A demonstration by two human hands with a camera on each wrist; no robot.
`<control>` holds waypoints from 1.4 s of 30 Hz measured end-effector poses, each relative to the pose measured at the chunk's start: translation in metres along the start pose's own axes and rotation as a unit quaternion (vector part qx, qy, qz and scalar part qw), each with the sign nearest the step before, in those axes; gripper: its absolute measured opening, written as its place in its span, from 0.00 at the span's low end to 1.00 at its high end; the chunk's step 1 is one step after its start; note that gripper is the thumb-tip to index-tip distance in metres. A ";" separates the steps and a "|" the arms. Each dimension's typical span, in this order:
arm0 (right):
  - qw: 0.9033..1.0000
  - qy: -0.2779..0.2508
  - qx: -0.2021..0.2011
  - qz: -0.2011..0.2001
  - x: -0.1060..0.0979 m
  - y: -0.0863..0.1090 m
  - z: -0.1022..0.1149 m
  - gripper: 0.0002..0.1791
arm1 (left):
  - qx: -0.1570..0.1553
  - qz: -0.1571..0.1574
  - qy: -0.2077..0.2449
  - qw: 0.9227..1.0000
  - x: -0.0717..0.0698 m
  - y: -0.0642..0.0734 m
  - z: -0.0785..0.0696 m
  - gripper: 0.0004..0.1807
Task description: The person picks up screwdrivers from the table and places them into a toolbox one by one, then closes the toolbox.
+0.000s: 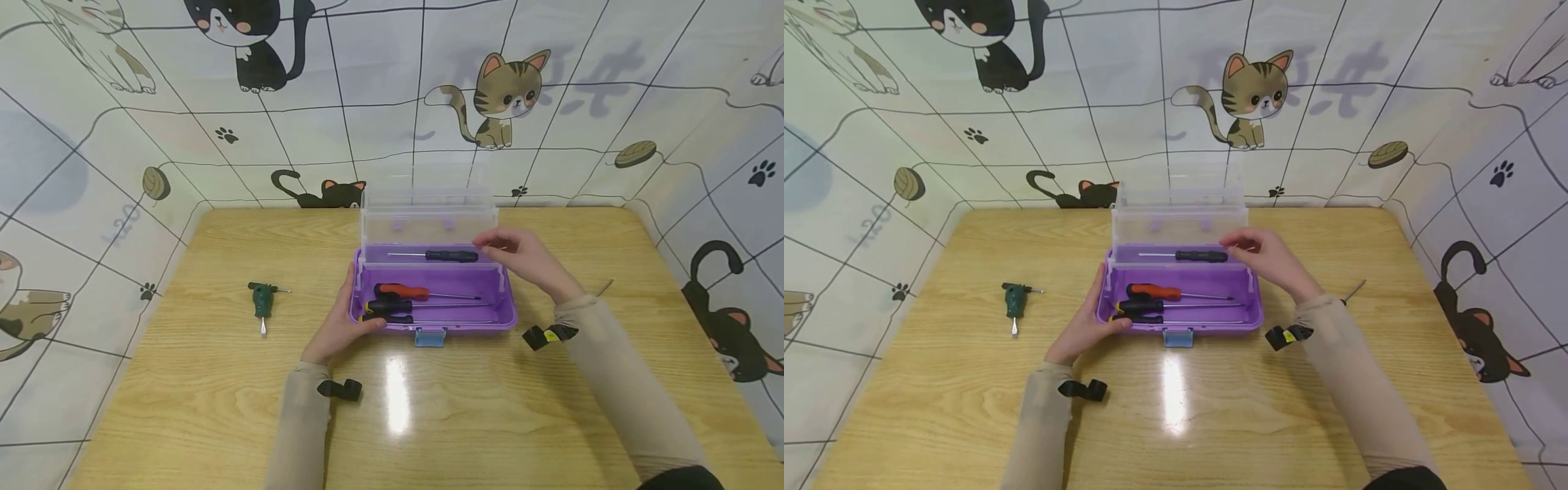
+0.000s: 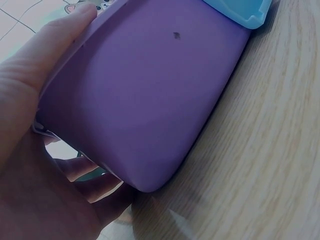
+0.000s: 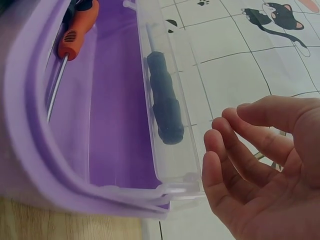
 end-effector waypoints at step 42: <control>0.998 -0.013 0.037 -0.044 -0.031 0.034 -0.035 0.17 | -0.025 -0.007 -0.017 1.000 -0.002 0.002 0.005 0.66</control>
Point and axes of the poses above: each hand's wrist, its own y-axis away from the middle knuckle, its own x-axis out of the palm, z = x × y, the point moved 10 cm from there along -y, towards the middle knuckle, and after that the axes turned 11 degrees about -z, right-handed, at the moved point
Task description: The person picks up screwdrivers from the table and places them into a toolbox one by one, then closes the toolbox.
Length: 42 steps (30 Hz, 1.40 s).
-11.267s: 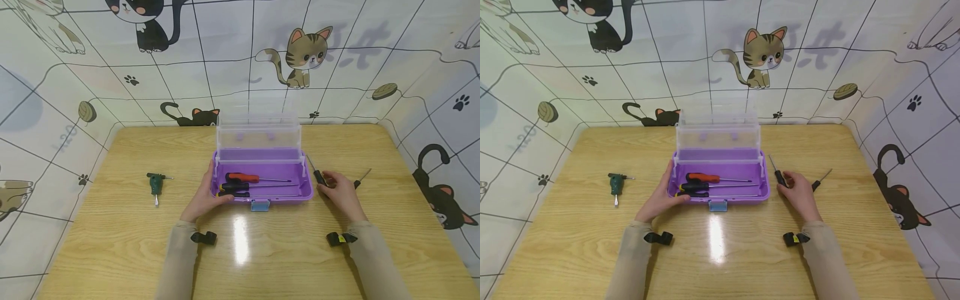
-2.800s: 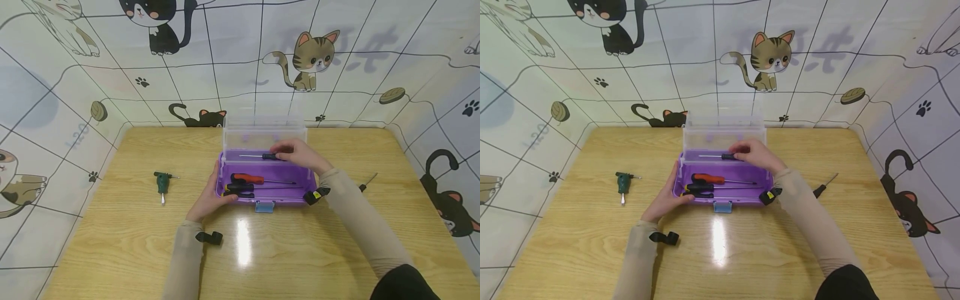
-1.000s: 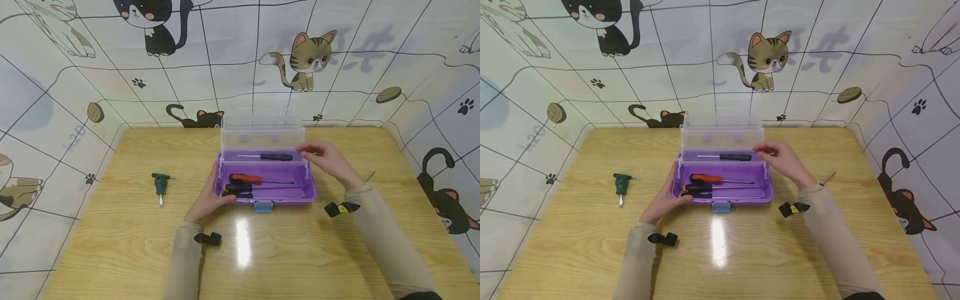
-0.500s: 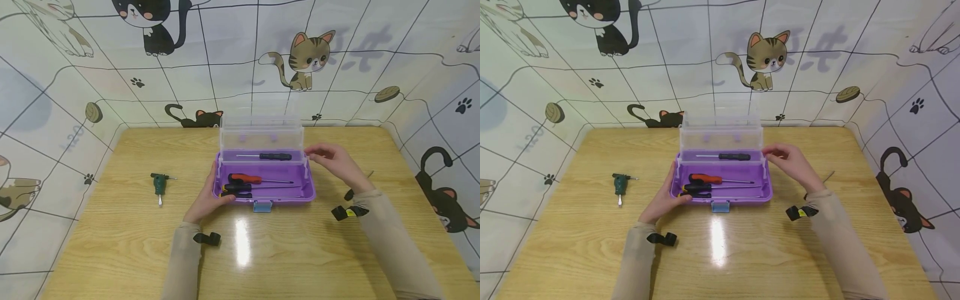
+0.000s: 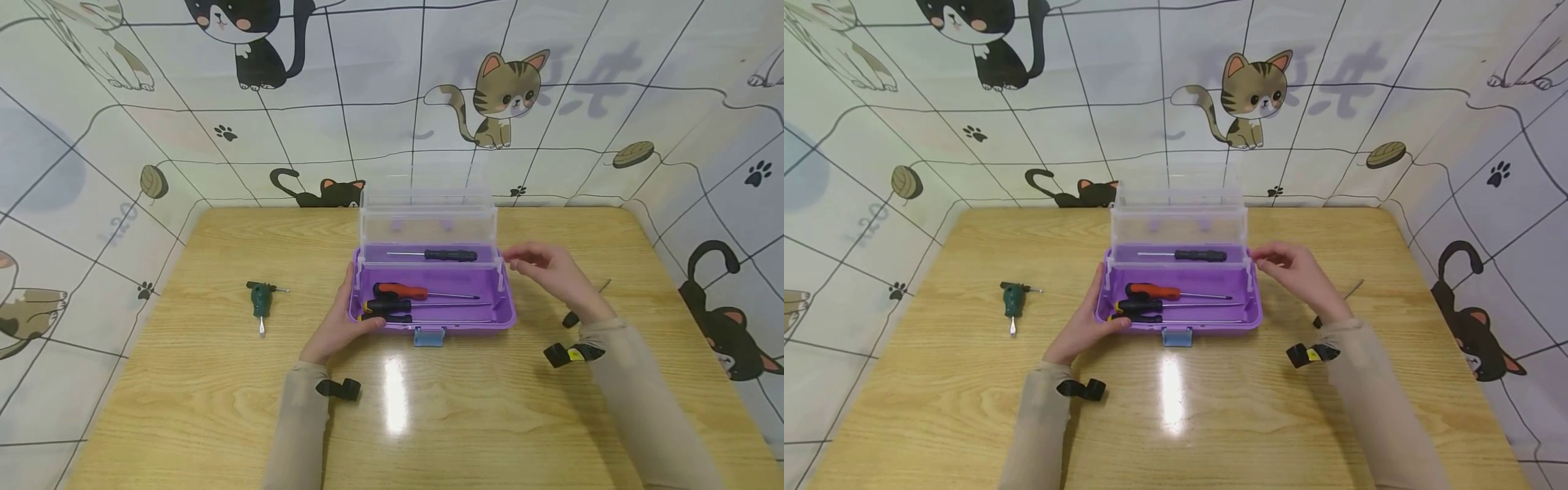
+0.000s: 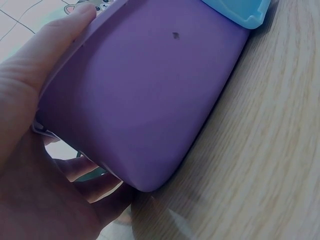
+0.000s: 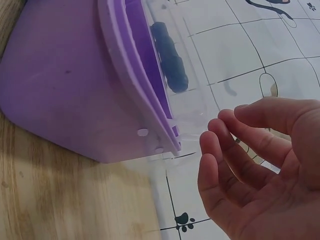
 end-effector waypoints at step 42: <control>1.000 -0.006 0.005 -0.029 -0.011 0.025 -0.041 0.17 | 0.004 0.002 -0.015 1.000 0.000 0.001 -0.002 0.65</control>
Point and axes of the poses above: each hand's wrist, its own y-axis away from the middle knuckle, its own x-axis out of the palm, z = x × y, the point moved 10 cm from there along -y, towards the middle knuckle, and after that the axes turned 11 degrees about -z, right-handed, at the moved point
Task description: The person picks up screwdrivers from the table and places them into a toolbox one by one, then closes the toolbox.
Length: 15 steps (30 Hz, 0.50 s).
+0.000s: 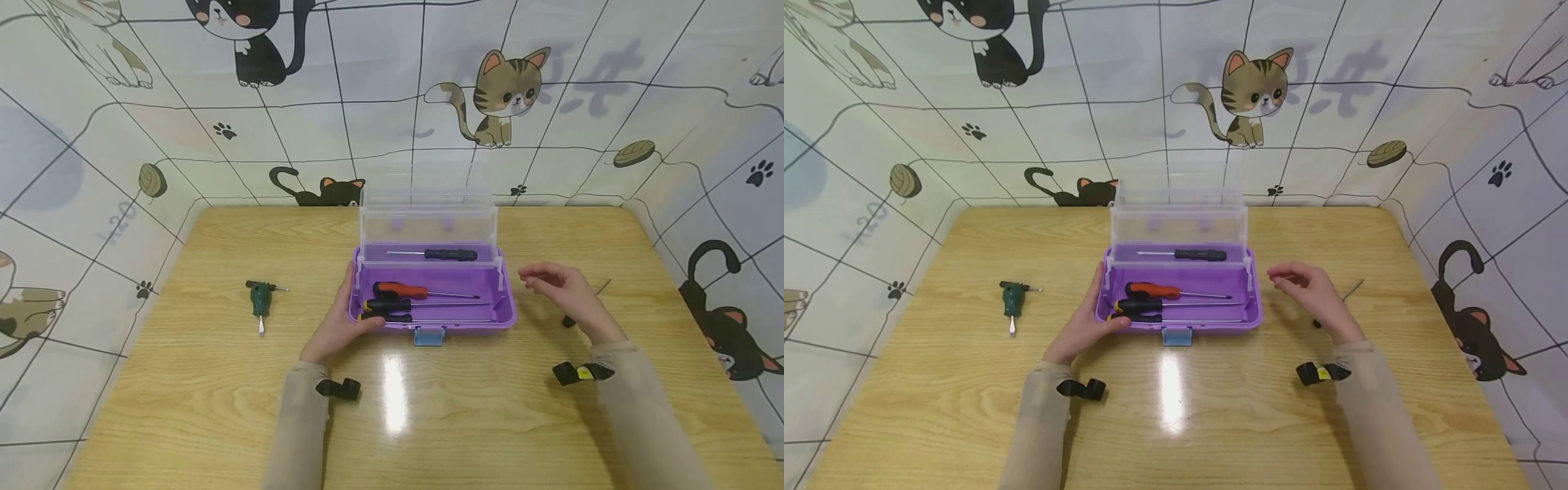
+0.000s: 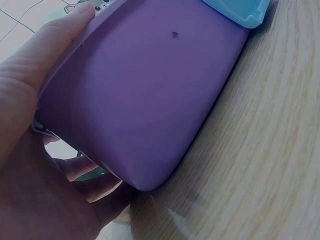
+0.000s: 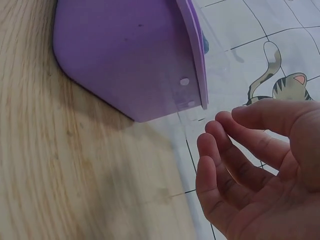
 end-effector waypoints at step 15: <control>1.000 -0.016 0.019 -0.017 -0.012 0.014 -0.014 0.20 | 0.002 0.000 0.002 1.000 -0.001 -0.001 0.002 0.65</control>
Point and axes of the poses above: each hand's wrist, its own y-axis away from the middle knuckle, its own x-axis out of the palm, z = x × y, the point moved 10 cm from there along -y, towards the middle knuckle, and after that the axes turned 11 degrees about -z, right-handed, at the moved point
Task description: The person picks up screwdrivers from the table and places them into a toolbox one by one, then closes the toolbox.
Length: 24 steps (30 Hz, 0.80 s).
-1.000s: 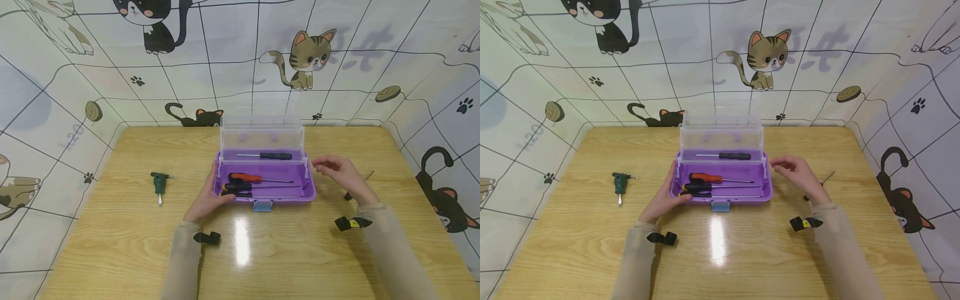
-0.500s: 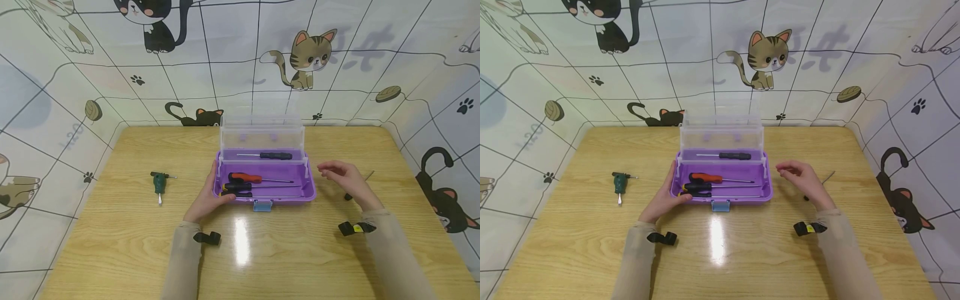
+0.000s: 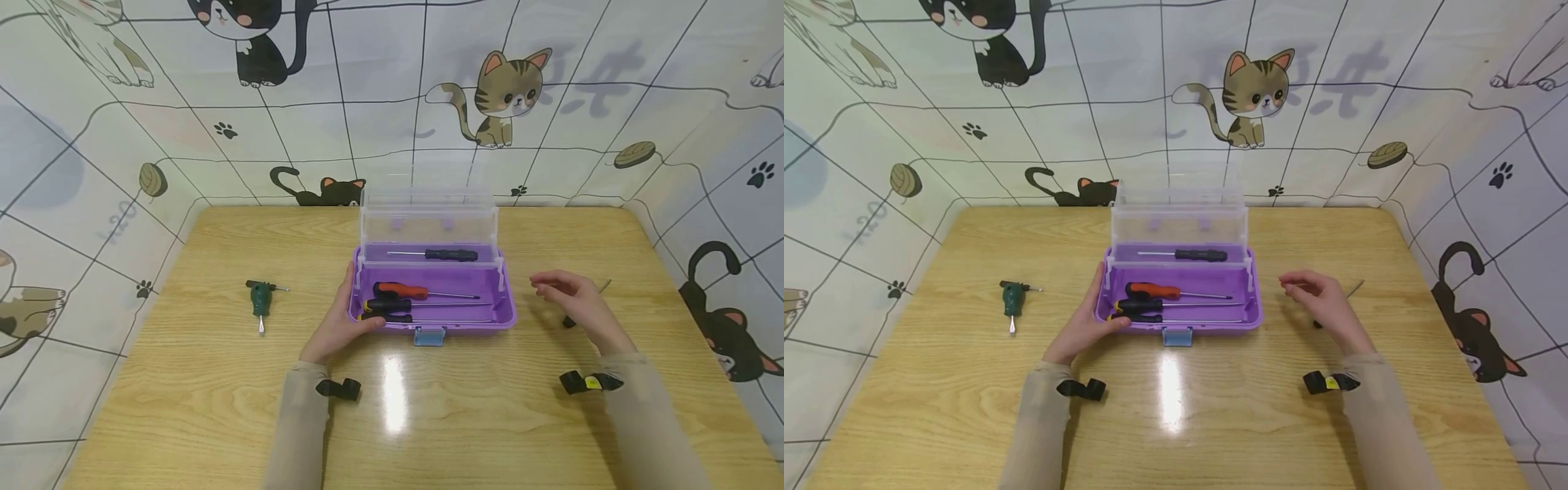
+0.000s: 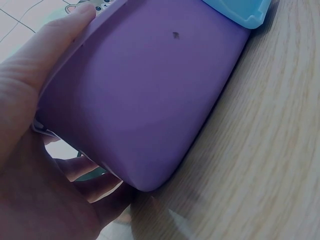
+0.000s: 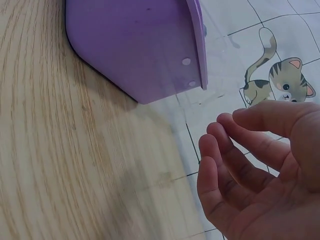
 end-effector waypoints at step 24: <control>0.991 0.076 0.039 -0.101 -0.049 0.028 -0.022 0.23 | 0.018 0.009 0.023 1.000 0.002 -0.001 -0.002 0.65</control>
Point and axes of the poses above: each hand's wrist, its own y-axis away from the middle knuckle, its own x-axis out of the palm, z = x × y, the point moved 10 cm from there along -y, towards the middle knuckle, and after that the axes turned 11 degrees about -z, right-handed, at the moved point
